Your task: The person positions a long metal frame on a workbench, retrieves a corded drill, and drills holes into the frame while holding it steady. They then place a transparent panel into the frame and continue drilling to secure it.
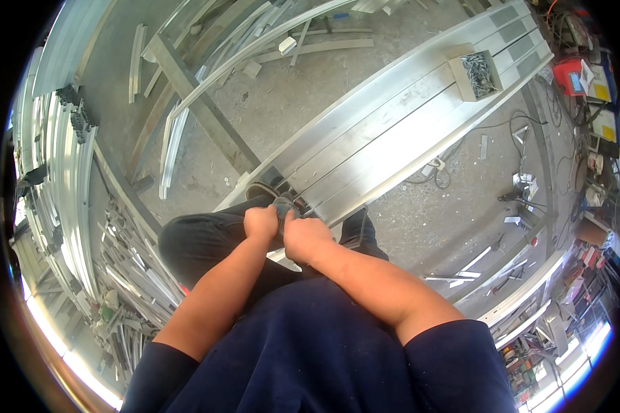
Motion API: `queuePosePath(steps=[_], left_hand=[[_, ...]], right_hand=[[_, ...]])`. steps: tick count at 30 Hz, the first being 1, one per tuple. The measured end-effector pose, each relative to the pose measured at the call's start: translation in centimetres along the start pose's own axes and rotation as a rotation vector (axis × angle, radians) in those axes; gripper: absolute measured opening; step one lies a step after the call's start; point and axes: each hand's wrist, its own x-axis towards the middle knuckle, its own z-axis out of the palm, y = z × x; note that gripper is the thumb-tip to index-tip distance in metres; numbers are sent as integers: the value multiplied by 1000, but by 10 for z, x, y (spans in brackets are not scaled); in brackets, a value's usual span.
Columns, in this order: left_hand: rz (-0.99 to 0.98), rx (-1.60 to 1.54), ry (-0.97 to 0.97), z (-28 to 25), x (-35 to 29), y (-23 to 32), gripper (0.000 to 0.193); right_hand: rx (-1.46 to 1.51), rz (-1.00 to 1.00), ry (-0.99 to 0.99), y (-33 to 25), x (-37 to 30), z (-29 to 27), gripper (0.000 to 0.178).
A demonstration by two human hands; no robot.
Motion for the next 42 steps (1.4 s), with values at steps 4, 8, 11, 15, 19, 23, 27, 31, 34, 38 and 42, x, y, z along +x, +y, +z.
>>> queuePosePath(steps=[4,8,11,15,19,23,27,31,34,38,42], left_hand=[[9,0,6,1,1,-2,37],[8,10,6,1,2,-1,37],[4,8,5,2,4,-2,37],[-37,-26,10,-2,0,2,38],[-5,-14,8,-1,-1,2,38],[24,12,12,0,0,0,39],[58,30,13,5,7,-8,39],[20,-8,9,2,5,-5,39],[38,3,17,9,13,-12,39],[44,7,14,13,17,-15,40],[44,33,23,13,17,-14,41]], right_hand=[[-5,5,4,0,2,4,72],[-1,-3,38,2,5,9,73],[1,-12,64,4,6,12,72],[3,-6,56,2,5,9,70],[-1,-2,51,2,4,8,70],[0,10,55,2,5,9,71],[4,-6,54,2,6,9,72],[-16,-21,77,4,10,10,71],[-24,-27,72,3,8,7,66],[-43,-40,69,2,7,1,55],[-56,-55,80,4,8,1,53]])
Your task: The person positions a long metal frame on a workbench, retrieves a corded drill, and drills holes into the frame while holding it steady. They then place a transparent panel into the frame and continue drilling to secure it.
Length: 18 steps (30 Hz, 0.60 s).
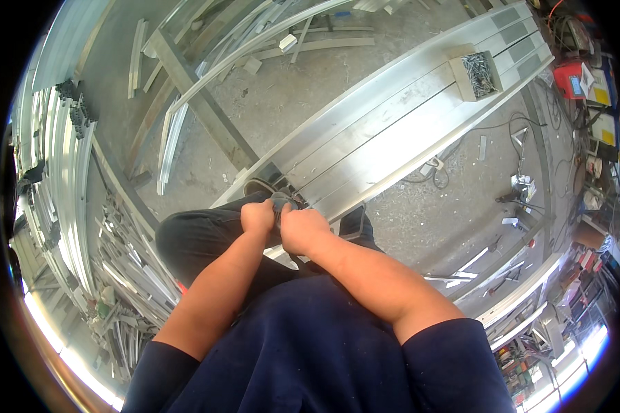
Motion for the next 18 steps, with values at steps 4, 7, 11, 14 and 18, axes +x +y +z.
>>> queuePosePath(steps=[4,7,11,14,18], left_hand=[[20,36,-24,-3,-2,4,41],[42,34,-21,-4,-2,4,41],[17,-75,2,3,1,-1,39],[-85,-157,-1,4,-9,2,36],[-172,-535,-57,6,-2,-6,31]], right_hand=[[-6,-6,-6,0,-1,-4,54],[-9,-4,-9,1,0,-2,56],[-14,-7,-7,3,2,-3,60],[-38,-14,2,8,4,4,64],[-42,-9,-56,9,7,-9,63]])
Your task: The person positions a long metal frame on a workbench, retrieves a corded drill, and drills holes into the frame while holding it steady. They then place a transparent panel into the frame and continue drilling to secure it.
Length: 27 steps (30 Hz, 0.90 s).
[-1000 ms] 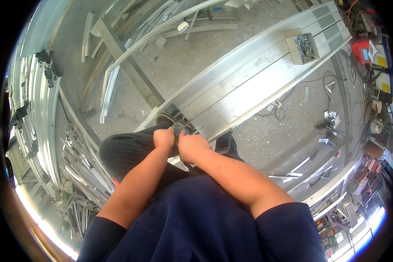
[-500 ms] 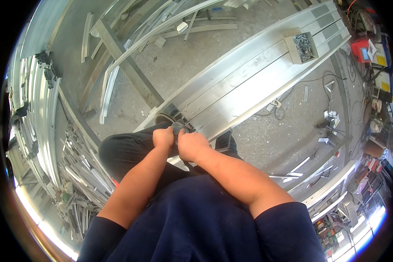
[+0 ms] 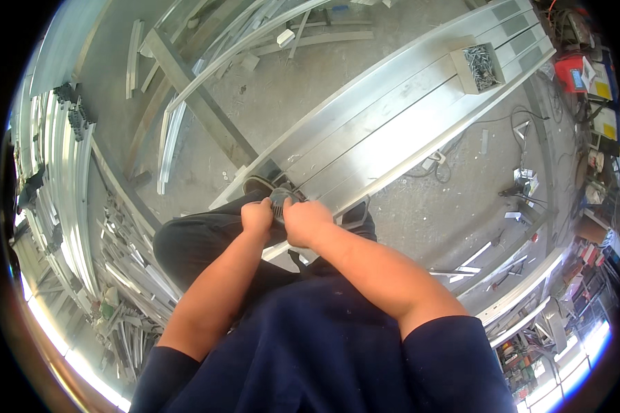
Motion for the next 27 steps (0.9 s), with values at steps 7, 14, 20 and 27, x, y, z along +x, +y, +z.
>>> queuePosePath(steps=[7,14,20,27], left_hand=[[250,113,-11,-48,-21,7,31],[213,218,9,-56,-10,35,34],[251,248,37,-50,5,33,34],[199,262,7,-49,8,48,31]], right_hand=[[76,-72,57,-28,-13,0,74],[86,-66,130,-31,3,-8,78],[100,-49,136,-26,13,-6,77],[112,-22,87,-28,20,-16,77]])
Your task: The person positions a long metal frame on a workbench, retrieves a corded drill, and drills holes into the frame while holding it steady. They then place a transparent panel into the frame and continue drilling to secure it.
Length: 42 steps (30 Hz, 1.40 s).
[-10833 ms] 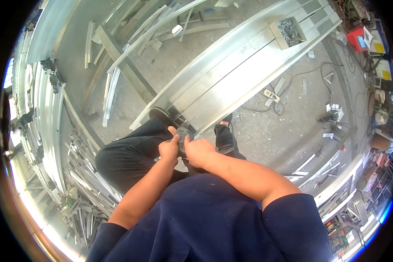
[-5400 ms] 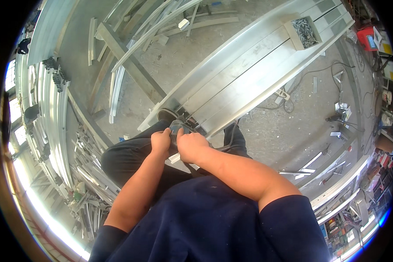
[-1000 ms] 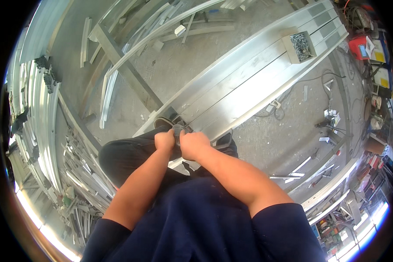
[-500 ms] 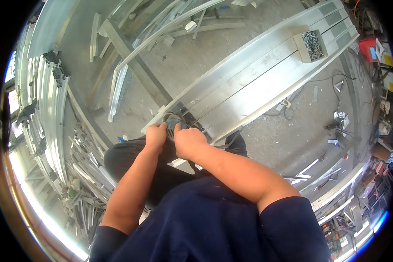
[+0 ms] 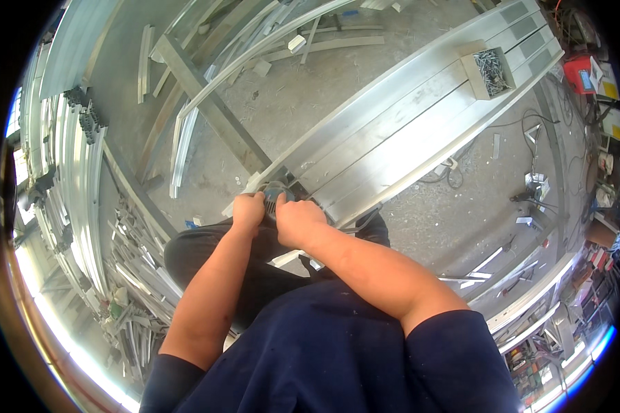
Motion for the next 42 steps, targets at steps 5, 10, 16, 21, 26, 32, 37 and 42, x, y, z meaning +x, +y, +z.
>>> queuePosePath(steps=[5,10,16,21,26,32,37,42], left_hand=[[-30,114,-1,-5,6,11,32],[-40,197,20,-6,15,11,34],[-70,238,-13,-13,26,18,35],[-77,230,-11,-14,35,7,36],[-49,230,-20,-17,33,6,36],[-40,263,-31,-17,30,7,36],[-51,247,-33,-13,30,5,36],[-68,252,-11,-12,28,8,36]], right_hand=[[-2,14,10,-6,7,0,75],[-10,22,-3,-19,8,-8,69],[29,43,12,-23,19,-1,73],[36,51,12,-31,22,1,73],[28,58,-16,-33,24,2,74],[30,62,-32,-33,22,2,76],[32,69,-35,-31,20,0,76],[23,65,-28,-29,20,1,76]])
